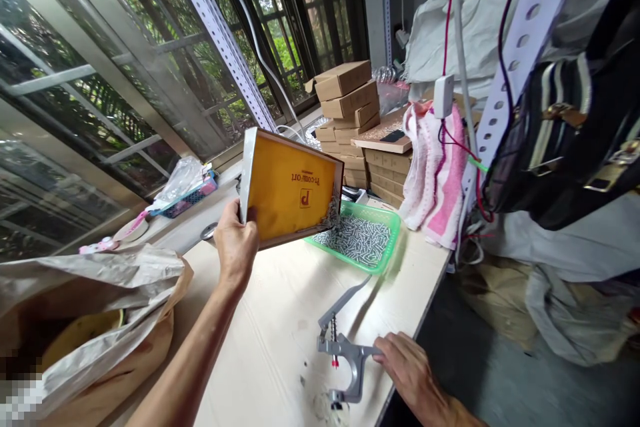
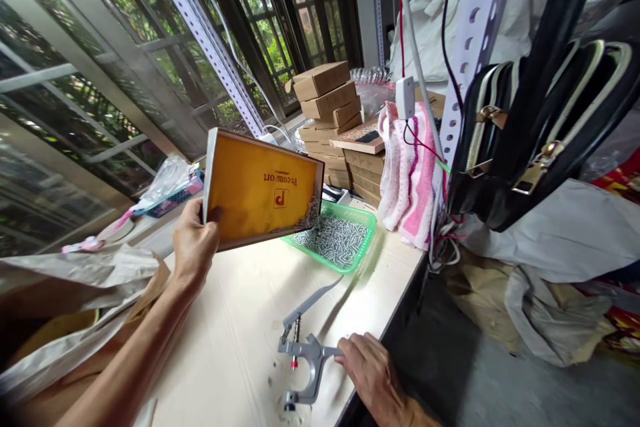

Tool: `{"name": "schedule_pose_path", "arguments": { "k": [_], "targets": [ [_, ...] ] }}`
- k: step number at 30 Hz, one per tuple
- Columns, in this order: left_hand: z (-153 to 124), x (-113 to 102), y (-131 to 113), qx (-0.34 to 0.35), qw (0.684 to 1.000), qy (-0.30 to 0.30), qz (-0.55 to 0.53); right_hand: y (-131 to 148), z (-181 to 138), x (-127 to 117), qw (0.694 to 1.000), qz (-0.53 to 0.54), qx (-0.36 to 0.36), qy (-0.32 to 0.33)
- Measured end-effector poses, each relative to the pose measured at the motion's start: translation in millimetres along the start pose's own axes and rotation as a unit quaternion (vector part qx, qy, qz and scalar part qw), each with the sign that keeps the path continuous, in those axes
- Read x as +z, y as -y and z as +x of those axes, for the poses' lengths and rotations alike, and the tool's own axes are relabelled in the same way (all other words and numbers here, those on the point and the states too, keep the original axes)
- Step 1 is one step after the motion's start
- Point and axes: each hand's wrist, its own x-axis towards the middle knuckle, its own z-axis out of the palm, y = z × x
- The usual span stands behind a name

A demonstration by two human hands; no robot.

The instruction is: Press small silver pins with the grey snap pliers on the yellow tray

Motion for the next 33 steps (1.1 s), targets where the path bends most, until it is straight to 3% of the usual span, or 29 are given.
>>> {"name": "schedule_pose_path", "arguments": {
  "k": [14, 23, 29, 33],
  "targets": [
    [-24, -6, -27, 0.114, 0.993, -0.005, 0.029, 2, 5, -1, 1.000, -0.005, -0.001, 0.003],
    [-50, -13, -19, 0.196, 0.980, -0.003, 0.038, 0, -3, 6, 1.000, -0.011, 0.012, -0.006],
    [-53, -32, -22, 0.162, 0.986, -0.032, 0.036, -1, -9, 10, 0.999, -0.032, 0.013, -0.005],
    [-56, -77, -11, 0.044, 0.990, -0.095, 0.097, -1, -6, 7, 1.000, -0.021, 0.010, -0.002]
  ]
}}
